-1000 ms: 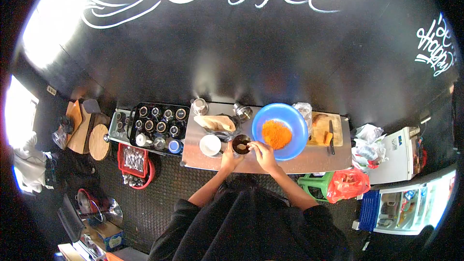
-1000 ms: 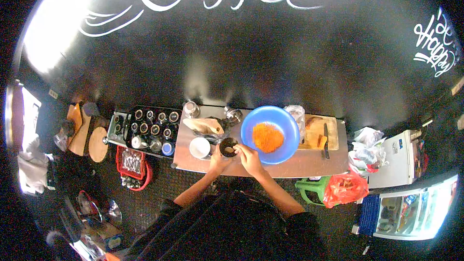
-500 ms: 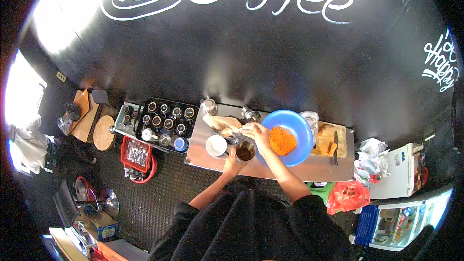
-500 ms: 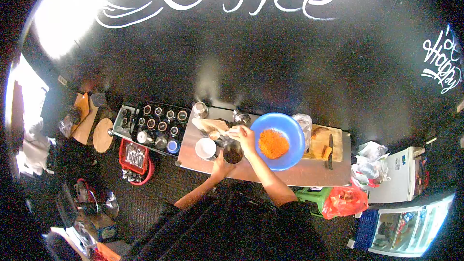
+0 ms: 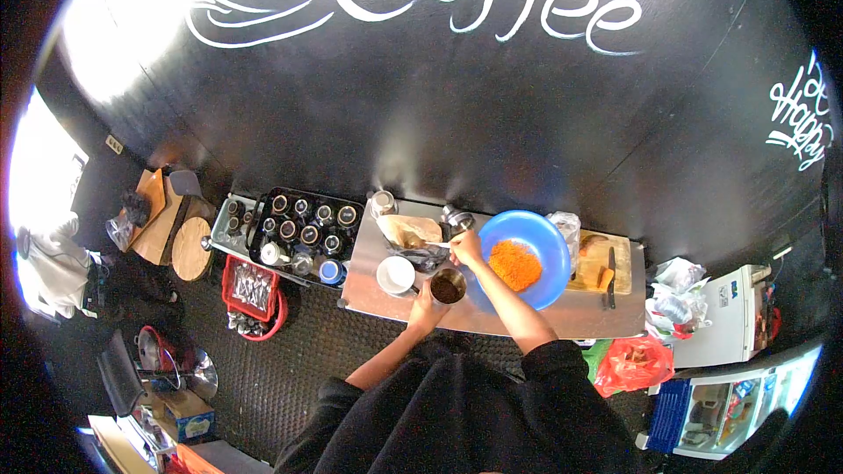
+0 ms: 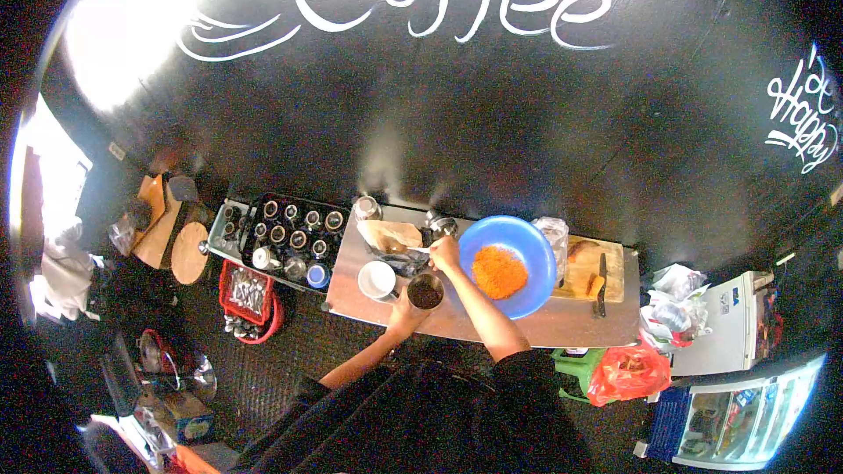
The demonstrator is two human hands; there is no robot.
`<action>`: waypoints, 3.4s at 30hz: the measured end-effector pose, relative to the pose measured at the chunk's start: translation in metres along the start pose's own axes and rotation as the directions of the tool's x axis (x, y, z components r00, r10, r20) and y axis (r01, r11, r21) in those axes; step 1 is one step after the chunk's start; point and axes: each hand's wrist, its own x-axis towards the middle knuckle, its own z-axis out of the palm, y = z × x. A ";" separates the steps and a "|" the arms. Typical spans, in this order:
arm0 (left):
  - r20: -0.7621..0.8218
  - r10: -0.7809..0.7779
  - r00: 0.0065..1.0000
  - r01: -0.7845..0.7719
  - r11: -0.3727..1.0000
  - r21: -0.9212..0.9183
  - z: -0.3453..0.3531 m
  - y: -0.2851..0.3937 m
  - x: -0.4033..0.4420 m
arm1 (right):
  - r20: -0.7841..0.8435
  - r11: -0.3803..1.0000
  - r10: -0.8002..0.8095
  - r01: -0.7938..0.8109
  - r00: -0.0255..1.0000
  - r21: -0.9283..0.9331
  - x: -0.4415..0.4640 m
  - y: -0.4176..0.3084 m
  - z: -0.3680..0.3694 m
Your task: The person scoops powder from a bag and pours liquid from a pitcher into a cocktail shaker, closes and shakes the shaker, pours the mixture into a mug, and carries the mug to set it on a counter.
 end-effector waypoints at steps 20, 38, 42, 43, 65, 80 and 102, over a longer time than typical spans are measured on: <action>0.019 -0.063 0.998 0.062 0.997 0.047 -0.001 0.010 0.002 | 0.049 0.693 -0.099 0.104 0.994 -0.714 0.067 -0.051 -0.034; -0.048 0.014 0.999 -0.008 0.993 0.115 0.008 -0.004 0.016 | 0.230 0.788 -0.001 -0.141 0.973 0.600 -0.001 -0.034 -0.083; 0.077 0.071 0.995 -0.070 0.997 -0.010 -0.001 0.006 0.025 | 0.133 0.766 -0.189 0.062 0.973 0.640 -0.058 -0.028 -0.069; 0.047 0.093 0.995 -0.091 0.994 -0.059 0.000 0.009 0.027 | 0.084 0.798 -0.232 0.140 0.969 0.586 -0.065 -0.018 -0.065; 0.119 0.238 0.964 -0.232 0.971 -0.061 -0.014 0.002 0.035 | -0.241 0.823 -0.565 0.559 0.789 -0.102 -0.137 -0.010 -0.004; 0.207 0.264 0.942 -0.273 0.962 0.015 -0.024 -0.002 0.040 | -0.359 0.816 -0.567 0.564 0.742 -0.123 -0.140 -0.002 0.001; -0.011 0.686 0.728 -0.658 0.703 0.272 0.037 0.060 -0.016 | -0.491 0.834 -0.344 0.501 0.800 0.231 -0.179 0.061 -0.088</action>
